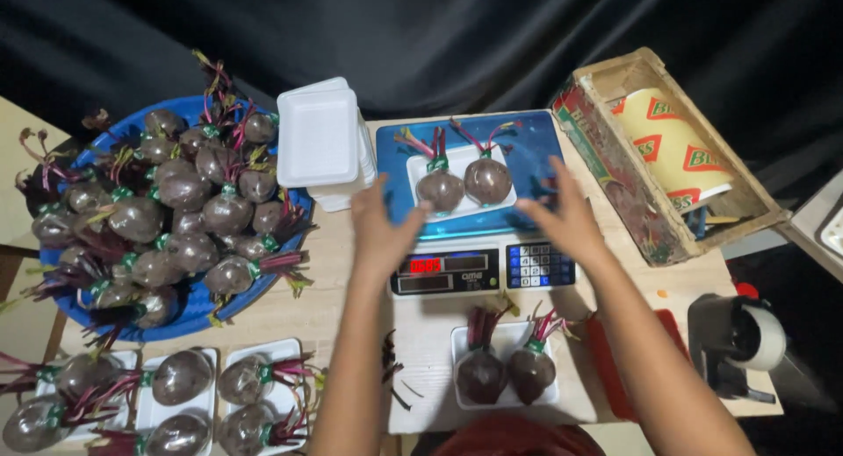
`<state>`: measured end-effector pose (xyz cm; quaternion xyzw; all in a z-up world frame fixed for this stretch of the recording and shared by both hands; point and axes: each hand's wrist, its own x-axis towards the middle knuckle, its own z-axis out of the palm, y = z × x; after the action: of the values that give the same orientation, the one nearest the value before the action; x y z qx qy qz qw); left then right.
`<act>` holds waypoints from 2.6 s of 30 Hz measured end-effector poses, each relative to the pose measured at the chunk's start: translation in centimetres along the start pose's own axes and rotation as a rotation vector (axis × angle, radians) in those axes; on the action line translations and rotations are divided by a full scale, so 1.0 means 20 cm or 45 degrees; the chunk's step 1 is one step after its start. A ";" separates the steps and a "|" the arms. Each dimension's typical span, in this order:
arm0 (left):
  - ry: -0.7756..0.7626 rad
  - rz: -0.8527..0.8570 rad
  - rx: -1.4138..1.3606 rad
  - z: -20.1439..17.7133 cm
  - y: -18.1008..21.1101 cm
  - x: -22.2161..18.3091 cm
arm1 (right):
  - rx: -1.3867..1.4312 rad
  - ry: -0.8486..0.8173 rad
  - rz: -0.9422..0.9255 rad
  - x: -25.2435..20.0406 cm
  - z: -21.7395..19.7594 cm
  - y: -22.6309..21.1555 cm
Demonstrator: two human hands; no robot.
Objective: The person picks up bagged beets from a large pile in a bowl, weighs them individually on a digital scale, and places them onto white plastic trays.
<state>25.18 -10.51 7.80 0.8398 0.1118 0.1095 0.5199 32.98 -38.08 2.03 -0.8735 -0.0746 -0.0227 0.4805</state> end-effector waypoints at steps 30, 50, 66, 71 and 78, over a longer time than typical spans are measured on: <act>1.402 0.210 -0.397 -1.25 -0.37 -1.09 | 0.615 0.341 0.042 -1.03 -0.06 -0.29; 0.947 -0.324 -0.323 -0.41 -0.27 -0.64 | 0.378 -0.037 0.449 -0.21 -0.05 -0.09; 0.369 -0.364 -0.155 0.63 -0.36 0.21 | -0.031 -0.284 0.422 0.45 0.25 0.32; 0.288 -0.465 -0.248 0.59 -0.32 0.18 | 0.232 -0.288 0.269 0.40 0.28 0.33; 0.201 -0.453 -0.307 0.30 -0.24 -0.02 | 0.599 -0.365 0.200 0.11 0.26 0.10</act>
<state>26.28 -13.71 0.82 0.7275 0.2847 0.0939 0.6172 35.28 -34.60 -2.19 -0.7355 -0.0772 0.1561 0.6548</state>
